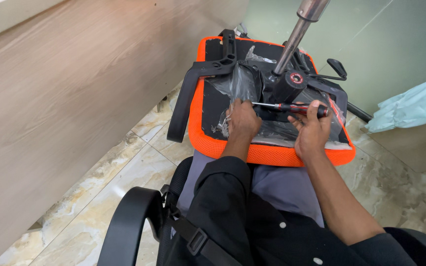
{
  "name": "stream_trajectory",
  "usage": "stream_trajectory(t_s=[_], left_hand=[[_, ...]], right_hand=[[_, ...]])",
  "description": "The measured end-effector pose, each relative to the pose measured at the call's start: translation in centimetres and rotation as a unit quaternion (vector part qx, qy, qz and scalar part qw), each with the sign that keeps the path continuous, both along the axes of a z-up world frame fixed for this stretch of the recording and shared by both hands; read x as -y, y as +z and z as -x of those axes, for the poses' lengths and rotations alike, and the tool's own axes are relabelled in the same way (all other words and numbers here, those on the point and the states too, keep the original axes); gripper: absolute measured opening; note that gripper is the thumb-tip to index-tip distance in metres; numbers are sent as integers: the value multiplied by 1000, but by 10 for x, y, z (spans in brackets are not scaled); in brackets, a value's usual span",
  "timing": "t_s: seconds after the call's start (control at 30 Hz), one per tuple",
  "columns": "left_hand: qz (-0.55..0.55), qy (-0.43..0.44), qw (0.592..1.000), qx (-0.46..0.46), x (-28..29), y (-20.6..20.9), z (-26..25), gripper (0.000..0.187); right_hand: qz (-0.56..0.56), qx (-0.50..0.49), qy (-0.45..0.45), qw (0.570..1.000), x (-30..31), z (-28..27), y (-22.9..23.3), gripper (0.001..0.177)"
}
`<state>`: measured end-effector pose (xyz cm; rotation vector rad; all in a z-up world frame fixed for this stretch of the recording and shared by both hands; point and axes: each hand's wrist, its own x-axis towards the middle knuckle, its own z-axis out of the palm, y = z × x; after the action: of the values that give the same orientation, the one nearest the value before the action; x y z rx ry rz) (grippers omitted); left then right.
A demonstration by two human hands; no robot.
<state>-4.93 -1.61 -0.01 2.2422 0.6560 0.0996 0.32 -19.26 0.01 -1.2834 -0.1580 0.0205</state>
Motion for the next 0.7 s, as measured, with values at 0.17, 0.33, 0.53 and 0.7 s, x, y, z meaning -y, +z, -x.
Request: stream_trajectory(t_s=[0.17,0.33,0.53,0.7], left_hand=[[-31,7,999,12,2,9,0,54],[-33,-28,999,-26,4,13,-1,49],[-41,-42,997,-47,5,10,2,50],[-38,-41,997,-56,9,9,2,52]], right_hand=[[49,89,-50,994,-5,-14,21,34],[126,160,-32,979,-12,-21,35,37],[137,145,31,979,-25,-8,39,58],[173,178,42,968,-24,1,46,62]])
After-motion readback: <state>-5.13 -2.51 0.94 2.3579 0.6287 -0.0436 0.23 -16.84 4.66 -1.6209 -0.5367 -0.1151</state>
